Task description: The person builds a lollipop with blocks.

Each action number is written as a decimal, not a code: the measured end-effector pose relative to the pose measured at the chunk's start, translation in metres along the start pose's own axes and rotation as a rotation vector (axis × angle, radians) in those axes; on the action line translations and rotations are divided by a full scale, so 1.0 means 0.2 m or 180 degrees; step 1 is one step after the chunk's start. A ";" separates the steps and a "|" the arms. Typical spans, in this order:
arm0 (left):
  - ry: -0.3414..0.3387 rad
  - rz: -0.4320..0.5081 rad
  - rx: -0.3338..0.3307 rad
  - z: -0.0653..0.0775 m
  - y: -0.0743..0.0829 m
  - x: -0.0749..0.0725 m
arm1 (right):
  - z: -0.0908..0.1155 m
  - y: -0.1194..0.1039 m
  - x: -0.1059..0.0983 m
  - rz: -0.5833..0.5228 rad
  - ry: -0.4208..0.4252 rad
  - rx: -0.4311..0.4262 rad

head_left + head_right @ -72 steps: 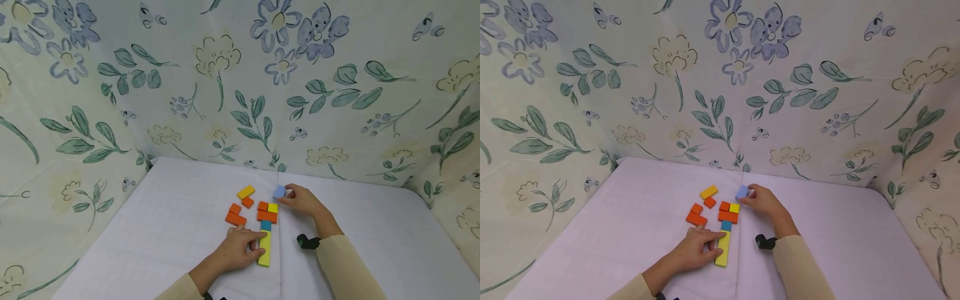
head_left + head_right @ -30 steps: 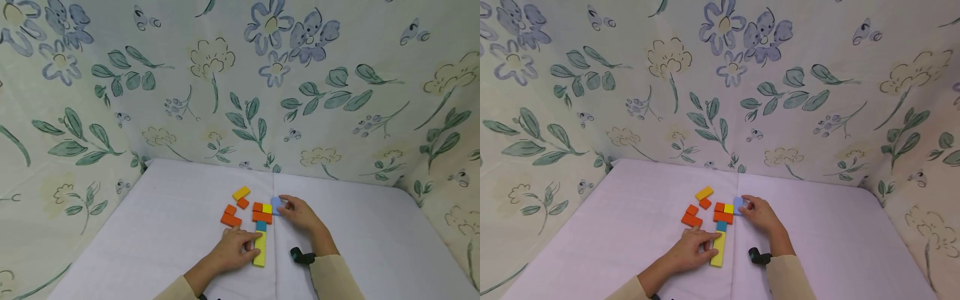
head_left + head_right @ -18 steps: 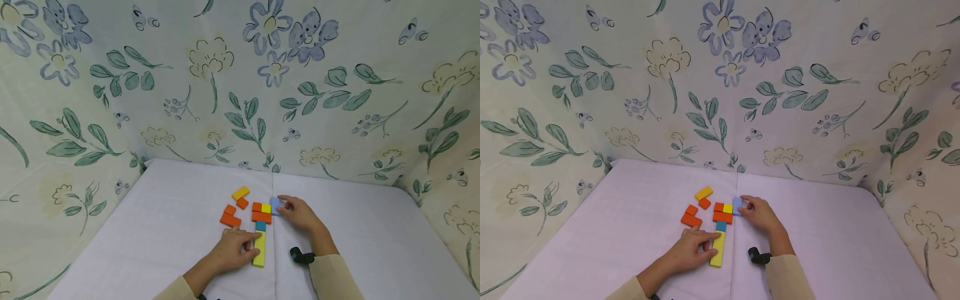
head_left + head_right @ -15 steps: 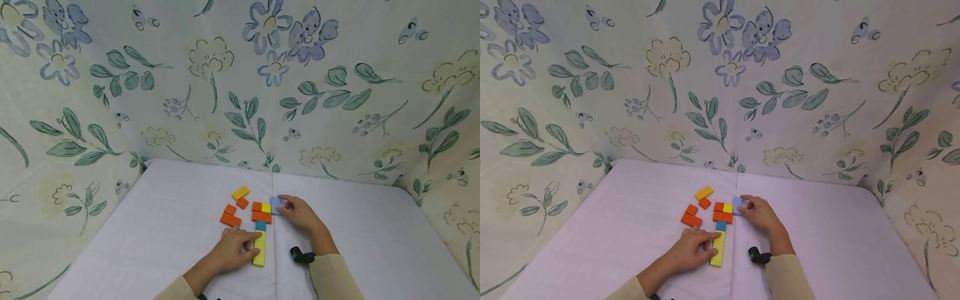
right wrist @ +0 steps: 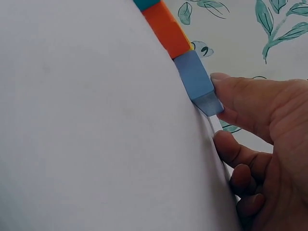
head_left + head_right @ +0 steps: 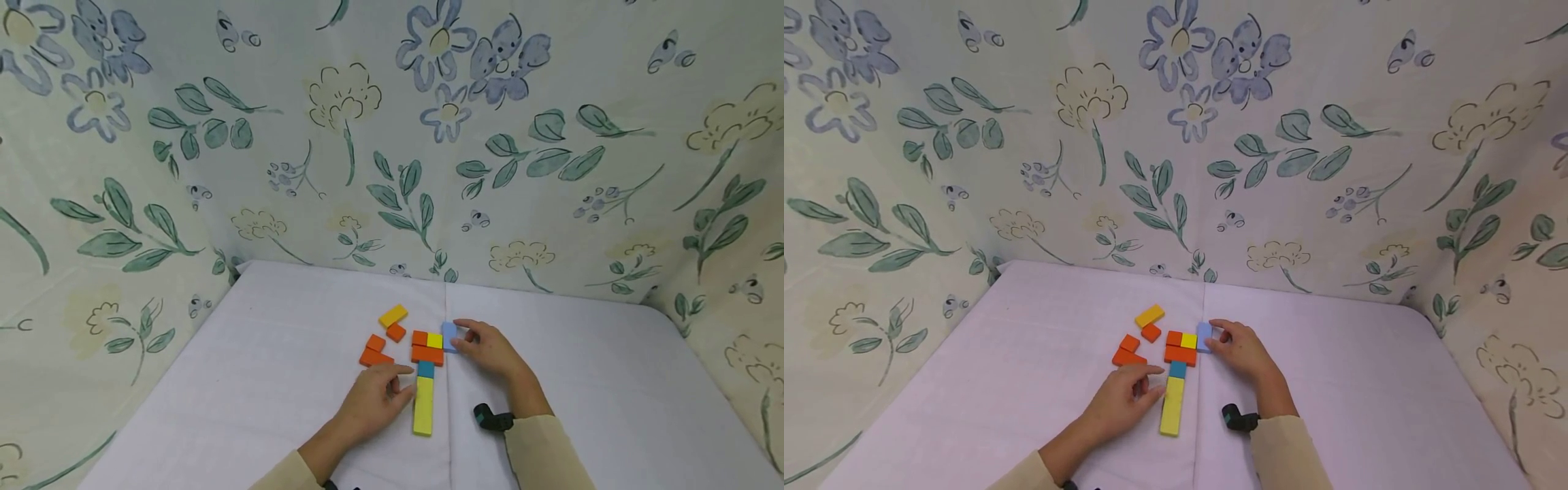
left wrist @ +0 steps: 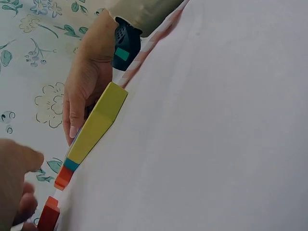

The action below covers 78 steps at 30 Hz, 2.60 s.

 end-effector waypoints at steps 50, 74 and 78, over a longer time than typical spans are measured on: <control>-0.0764 -0.0833 -0.0394 -0.20 -0.12 -0.06 | -0.01 0.02 0.00 -0.0205 0.0060 0.0066; -0.0940 -0.0583 -0.1078 -0.38 -0.21 0.02 | -0.01 0.02 0.00 -0.0084 0.0093 0.0205; -0.0937 -0.0541 -0.1075 -0.39 -0.21 0.02 | -0.01 0.02 0.00 -0.0101 0.0103 0.0195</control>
Point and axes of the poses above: each hand's wrist, its own z-axis away from the middle knuckle, its own x-axis out of the palm, y = z × x, the point moved 9 cm from there along -z, towards the middle knuckle, and after that the axes turned 2 degrees about y, right-handed, at the moved point
